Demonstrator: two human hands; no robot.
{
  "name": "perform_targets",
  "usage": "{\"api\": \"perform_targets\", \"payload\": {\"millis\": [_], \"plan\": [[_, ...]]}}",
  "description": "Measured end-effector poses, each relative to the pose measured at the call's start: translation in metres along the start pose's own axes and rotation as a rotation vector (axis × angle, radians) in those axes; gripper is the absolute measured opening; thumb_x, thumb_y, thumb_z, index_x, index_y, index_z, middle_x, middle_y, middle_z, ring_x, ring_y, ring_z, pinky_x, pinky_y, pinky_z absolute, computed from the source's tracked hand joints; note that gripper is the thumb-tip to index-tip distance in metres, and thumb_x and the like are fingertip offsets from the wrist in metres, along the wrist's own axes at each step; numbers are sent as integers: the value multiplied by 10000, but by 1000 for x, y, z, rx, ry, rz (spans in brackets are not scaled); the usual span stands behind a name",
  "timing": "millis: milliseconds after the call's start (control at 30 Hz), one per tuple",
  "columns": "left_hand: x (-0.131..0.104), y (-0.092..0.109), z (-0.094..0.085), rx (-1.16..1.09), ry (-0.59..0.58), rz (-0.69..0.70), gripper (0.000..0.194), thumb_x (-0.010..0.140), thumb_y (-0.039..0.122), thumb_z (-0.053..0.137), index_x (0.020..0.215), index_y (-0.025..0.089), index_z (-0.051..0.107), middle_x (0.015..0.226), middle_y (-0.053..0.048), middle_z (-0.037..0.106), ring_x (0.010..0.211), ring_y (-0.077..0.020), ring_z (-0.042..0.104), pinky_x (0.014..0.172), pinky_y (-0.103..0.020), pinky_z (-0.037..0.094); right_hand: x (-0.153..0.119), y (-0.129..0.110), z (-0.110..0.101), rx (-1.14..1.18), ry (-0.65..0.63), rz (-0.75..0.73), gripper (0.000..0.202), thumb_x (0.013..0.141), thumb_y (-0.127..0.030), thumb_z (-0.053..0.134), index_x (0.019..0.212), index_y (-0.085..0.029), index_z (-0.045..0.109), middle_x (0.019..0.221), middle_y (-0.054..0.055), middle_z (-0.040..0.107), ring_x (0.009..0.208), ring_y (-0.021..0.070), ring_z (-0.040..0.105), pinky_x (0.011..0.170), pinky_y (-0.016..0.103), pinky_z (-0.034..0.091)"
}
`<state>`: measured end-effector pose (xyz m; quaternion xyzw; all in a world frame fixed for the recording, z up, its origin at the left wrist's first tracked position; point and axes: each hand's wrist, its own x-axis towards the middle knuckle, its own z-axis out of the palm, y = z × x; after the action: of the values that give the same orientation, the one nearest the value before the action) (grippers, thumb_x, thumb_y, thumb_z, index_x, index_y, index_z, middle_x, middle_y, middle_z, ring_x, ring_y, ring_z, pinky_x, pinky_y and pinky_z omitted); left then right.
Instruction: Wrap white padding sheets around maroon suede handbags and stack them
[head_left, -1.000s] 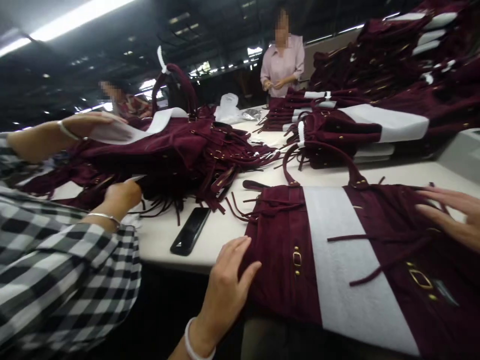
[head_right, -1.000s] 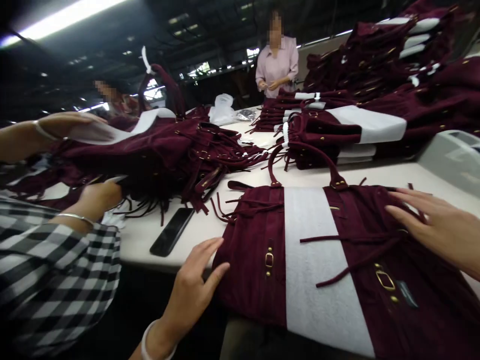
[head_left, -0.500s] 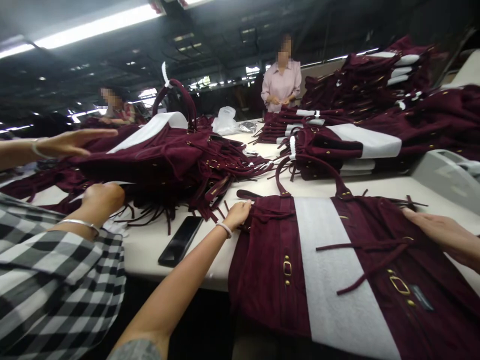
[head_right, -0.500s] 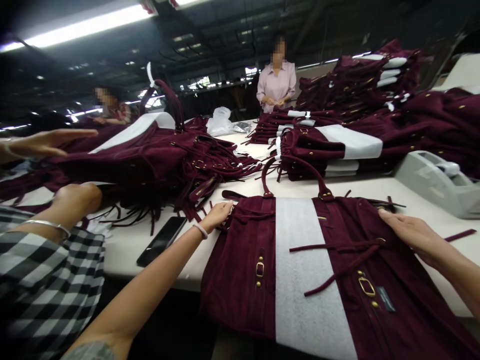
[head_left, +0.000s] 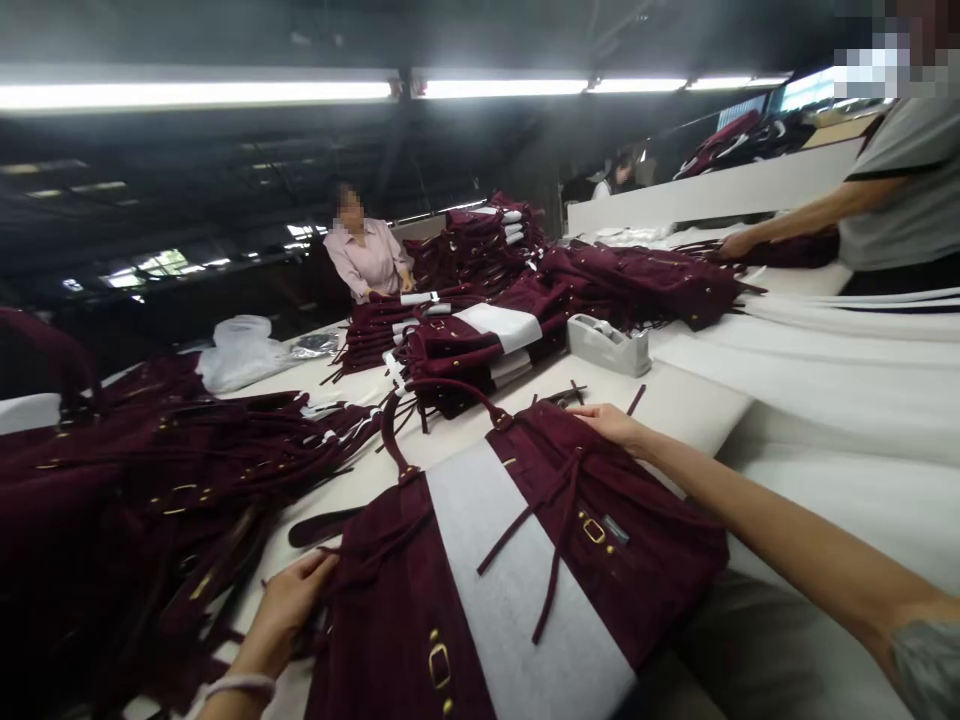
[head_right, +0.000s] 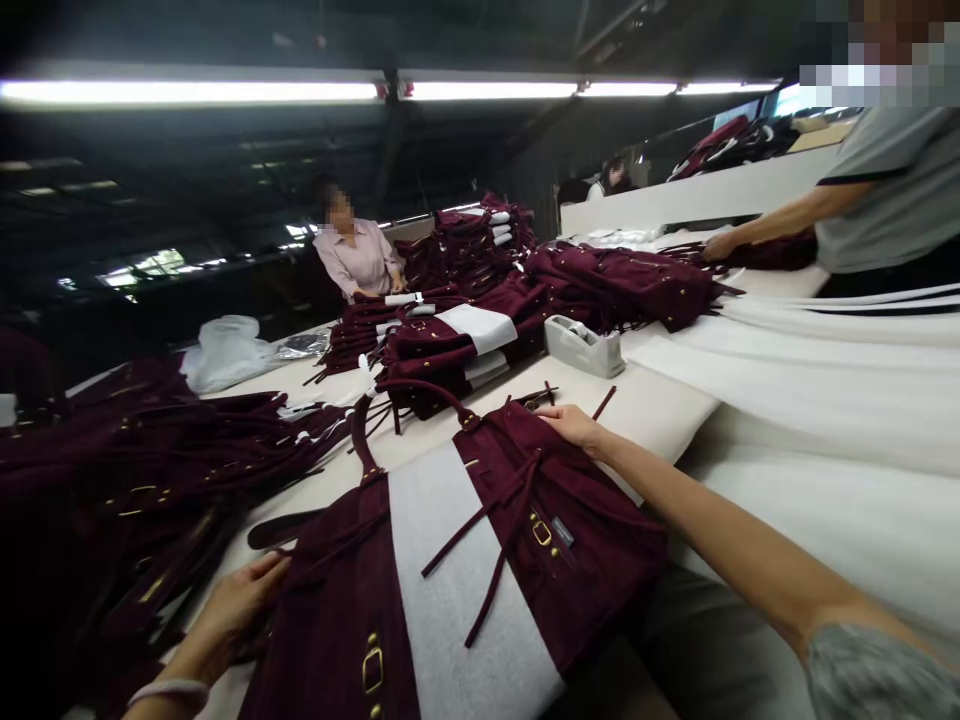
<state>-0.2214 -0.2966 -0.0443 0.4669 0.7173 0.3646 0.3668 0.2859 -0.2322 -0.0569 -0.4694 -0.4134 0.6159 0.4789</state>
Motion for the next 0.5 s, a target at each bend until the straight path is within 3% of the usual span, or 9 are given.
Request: {"api": "perform_targets", "payload": {"millis": [100,200,367,500], "plan": [[-1,4,0,28,-82,58,306,495,416,776,703,218,671,766,-40,734,854,-296,699,649,-300,574,3,3,4,-20,92,-39,188,844,-292,672,948,-147,730,816,49,750,710,148,685,687,234,565],[-7,10,-1,-2,-197,27,336,513,374,800,790,217,692,844,-38,747,857,-284,704,719,-318,582,9,2,6,-74,140,-48,203,882,-316,622,922,-140,715,828,65,745,716,143,678,702,238,556],[-7,10,-2,4,-138,-3,443,517,421,805,865,172,691,840,-65,743,878,-283,696,726,-318,574,37,-2,10,-263,283,-45,285,817,-401,691,698,-143,668,609,34,668,539,130,581,529,222,475],[3,8,-6,52,-177,58,488,509,451,826,875,159,688,849,-73,738,886,-287,681,738,-320,561,59,-7,16,-497,378,-57,285,746,-303,753,554,-145,614,470,-6,552,486,106,496,477,206,377]]}}
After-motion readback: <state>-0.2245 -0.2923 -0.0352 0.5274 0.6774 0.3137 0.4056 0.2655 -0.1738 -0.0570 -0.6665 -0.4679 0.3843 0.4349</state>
